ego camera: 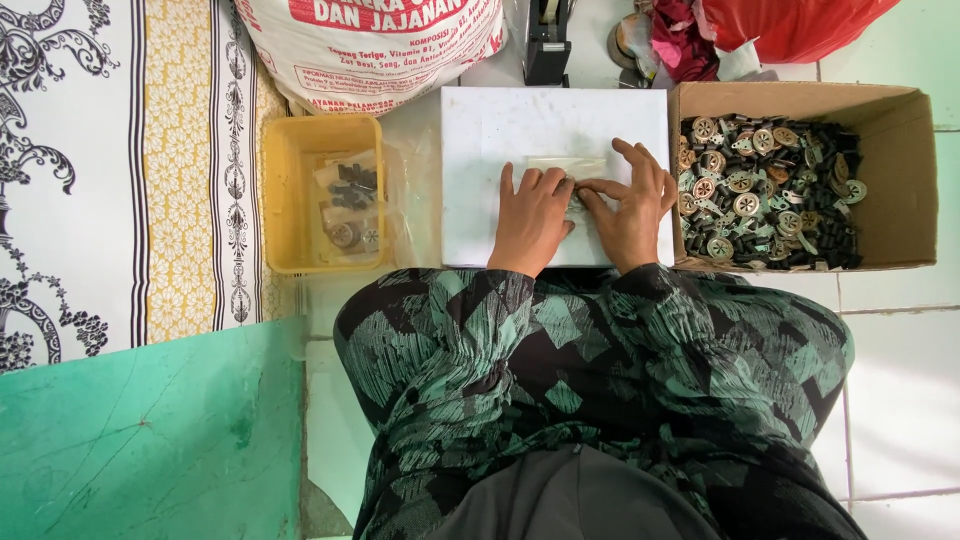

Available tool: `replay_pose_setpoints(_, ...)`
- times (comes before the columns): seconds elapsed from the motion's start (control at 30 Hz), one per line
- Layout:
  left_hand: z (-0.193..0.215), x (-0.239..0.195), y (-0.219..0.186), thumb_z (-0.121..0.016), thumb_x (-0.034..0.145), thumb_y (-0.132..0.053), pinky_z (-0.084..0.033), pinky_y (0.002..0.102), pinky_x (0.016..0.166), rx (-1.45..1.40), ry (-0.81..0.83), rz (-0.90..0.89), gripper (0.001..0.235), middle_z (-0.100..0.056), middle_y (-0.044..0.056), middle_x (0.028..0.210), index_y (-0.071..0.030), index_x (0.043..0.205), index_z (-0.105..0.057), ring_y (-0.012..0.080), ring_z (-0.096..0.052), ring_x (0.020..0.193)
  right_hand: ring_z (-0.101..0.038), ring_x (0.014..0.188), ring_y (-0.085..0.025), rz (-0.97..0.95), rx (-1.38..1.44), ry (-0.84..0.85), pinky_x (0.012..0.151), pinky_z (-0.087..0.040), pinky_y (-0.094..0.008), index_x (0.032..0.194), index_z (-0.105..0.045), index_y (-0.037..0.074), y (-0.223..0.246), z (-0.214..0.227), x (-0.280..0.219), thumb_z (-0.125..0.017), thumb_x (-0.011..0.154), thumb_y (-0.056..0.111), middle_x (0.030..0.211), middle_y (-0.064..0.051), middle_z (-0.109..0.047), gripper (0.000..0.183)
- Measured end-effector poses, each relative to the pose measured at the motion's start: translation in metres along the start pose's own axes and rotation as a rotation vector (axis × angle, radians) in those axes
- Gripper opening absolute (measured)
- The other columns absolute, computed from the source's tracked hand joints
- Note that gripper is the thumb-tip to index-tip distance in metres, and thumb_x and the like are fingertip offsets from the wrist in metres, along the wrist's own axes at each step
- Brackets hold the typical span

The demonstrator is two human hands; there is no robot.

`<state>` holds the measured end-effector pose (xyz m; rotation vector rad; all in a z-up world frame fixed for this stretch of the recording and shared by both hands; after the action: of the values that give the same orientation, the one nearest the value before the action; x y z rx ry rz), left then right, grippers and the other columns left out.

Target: Sorting small metal hardware components from a box into plastic bags and stapling them

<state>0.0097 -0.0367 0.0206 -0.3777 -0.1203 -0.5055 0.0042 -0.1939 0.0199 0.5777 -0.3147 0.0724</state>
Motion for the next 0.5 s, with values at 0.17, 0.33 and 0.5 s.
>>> replay_pose_setpoints(0.17,0.005,0.000,-0.002,-0.088,0.082,-0.025,-0.024,0.068,0.118,0.006,0.016,0.006,0.052,-0.056,0.005,0.125,-0.008,0.127,-0.068,0.0254,-0.051,0.119,-0.035,0.147,-0.028,0.035,-0.065,-0.025,0.115,-0.014,-0.060,0.102,-0.080,0.030,0.001,0.001,0.000,-0.084,0.096,0.028,0.149,0.000,-0.050,0.007)
replay_pose_setpoints(0.33,0.001,0.001,-0.001,-0.089,0.080,-0.026,-0.024,0.068,0.118,0.012,0.011,0.009,0.053,-0.056,0.005,0.125,-0.008,0.126,-0.069,0.0254,-0.051,0.118,-0.037,0.147,-0.028,0.035,-0.095,-0.056,0.115,-0.013,-0.059,0.102,-0.080,0.031,0.006,0.001,-0.002,-0.085,0.094,0.028,0.148,0.001,-0.051,0.009)
replay_pose_setpoints(0.5,0.005,0.001,-0.001,-0.088,0.081,-0.024,-0.025,0.068,0.118,0.010,0.003,-0.005,0.051,-0.056,0.005,0.123,-0.007,0.125,-0.069,0.0258,-0.051,0.116,-0.039,0.146,-0.026,0.075,-0.187,-0.105,0.116,-0.012,-0.056,0.102,-0.081,0.032,0.016,0.003,-0.007,-0.085,0.097,0.032,0.148,0.001,-0.055,0.006)
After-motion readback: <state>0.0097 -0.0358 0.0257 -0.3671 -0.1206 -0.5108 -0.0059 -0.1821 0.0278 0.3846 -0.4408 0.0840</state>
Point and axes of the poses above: each hand's wrist, its own x-axis towards the middle knuckle, its own z-axis out of the back of the hand, y = z × x, the point moved 4 cm from there along x, towards the middle knuckle
